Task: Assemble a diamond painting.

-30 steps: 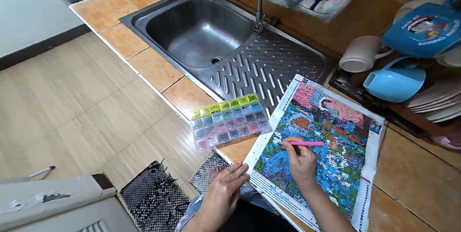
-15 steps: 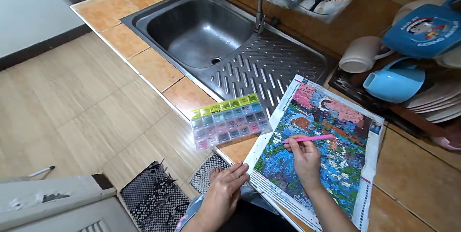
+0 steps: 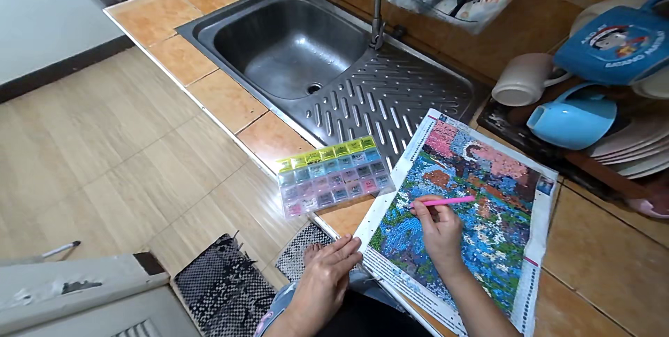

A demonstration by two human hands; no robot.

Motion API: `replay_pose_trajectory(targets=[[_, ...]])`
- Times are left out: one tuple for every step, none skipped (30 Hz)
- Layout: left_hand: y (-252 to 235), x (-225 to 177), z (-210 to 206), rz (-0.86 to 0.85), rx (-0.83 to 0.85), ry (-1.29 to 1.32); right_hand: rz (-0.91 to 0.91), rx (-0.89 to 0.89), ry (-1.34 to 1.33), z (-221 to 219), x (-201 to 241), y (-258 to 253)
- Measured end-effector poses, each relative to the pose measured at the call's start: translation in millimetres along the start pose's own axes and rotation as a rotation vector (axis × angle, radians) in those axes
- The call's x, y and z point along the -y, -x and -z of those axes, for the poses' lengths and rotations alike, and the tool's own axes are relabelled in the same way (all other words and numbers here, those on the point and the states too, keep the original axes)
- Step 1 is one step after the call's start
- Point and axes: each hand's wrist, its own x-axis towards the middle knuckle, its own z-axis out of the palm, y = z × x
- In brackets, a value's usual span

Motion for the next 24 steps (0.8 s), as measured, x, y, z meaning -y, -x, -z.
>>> replay_pose_trajectory(targets=[[-0.1, -0.3, 0.3, 0.002, 0.002, 0.002, 0.022, 0.003, 0.026, -0.2, 0.1, -0.1], [-0.2, -0.5, 0.4, 0.003, 0.002, 0.004, 0.06, 0.003, 0.067, -0.6, 0.1, -0.5], [-0.4, -0.6, 0.4, 0.005, 0.001, 0.005, 0.097, 0.005, 0.102, -0.9, 0.1, -0.9], [-0.3, -0.6, 0.3, 0.006, 0.0, 0.005, 0.124, 0.008, 0.128, -1.1, 0.3, -1.3], [-0.2, -0.5, -0.1, 0.007, -0.001, 0.006, 0.142, 0.011, 0.143, -1.1, 0.2, -2.0], [-0.2, -0.2, -0.5, 0.007, -0.001, 0.007, 0.14, 0.014, 0.142, -0.9, 0.0, -2.6], [-0.2, 0.1, -0.7, 0.006, -0.001, 0.008, 0.115, 0.019, 0.116, -0.4, 0.0, -3.1], [-0.1, 0.3, -0.6, 0.005, -0.001, 0.007, 0.074, 0.024, 0.074, 0.5, 0.2, -3.2], [0.0, 0.2, -0.3, 0.006, 0.001, 0.008, 0.03, 0.021, 0.031, 1.0, 0.5, -3.1], [0.1, 0.0, 0.2, 0.009, 0.003, 0.009, 0.002, 0.013, 0.008, 1.0, 0.6, -3.0], [0.1, -0.5, 0.6, 0.013, 0.006, 0.011, -0.016, 0.007, -0.008, 1.0, 1.2, -3.0], [0.1, -0.9, 0.9, 0.016, 0.01, 0.014, -0.023, 0.004, -0.016, 1.1, 1.7, -2.8], [0.0, -1.2, 1.0, 0.018, 0.013, 0.019, -0.02, 0.003, -0.018, 1.1, 2.3, -2.7], [-0.1, -1.0, 0.8, 0.017, 0.013, 0.021, -0.009, 0.004, -0.016, 1.0, 2.2, -2.9], [-0.1, -0.6, 0.6, 0.015, 0.011, 0.017, 0.002, 0.005, -0.015, 0.7, 2.2, -3.1], [0.0, -0.3, 0.4, 0.012, 0.008, 0.011, 0.012, 0.005, -0.016, 0.2, 2.1, -3.4], [0.2, 0.0, 0.3, 0.009, 0.005, 0.005, 0.018, 0.007, -0.016, -0.4, 2.0, -3.6], [0.3, 0.1, 0.3, 0.009, 0.006, 0.001, 0.019, 0.009, -0.013, -0.7, 2.1, -3.6], [0.2, -0.1, 0.3, 0.011, 0.006, 0.0, 0.018, 0.012, -0.011, -0.8, 2.2, -3.5], [-0.1, -0.3, 0.4, 0.012, 0.007, 0.002, 0.019, 0.015, -0.009, -0.8, 2.2, -3.5], [-0.5, -0.5, 0.5, 0.013, 0.008, 0.007, 0.024, 0.016, -0.005, -0.9, 2.0, -3.4], [-0.7, -0.9, 0.7, 0.014, 0.007, 0.009, 0.029, 0.015, -0.003, -0.9, 1.6, -3.2], [-0.8, -1.3, 0.9, 0.016, 0.006, 0.009, 0.032, 0.016, -0.002, -0.8, 1.3, -3.1], [-0.7, -1.3, 0.8, 0.018, 0.006, 0.01, 0.035, 0.015, -0.002, -1.0, 0.9, -3.0]])
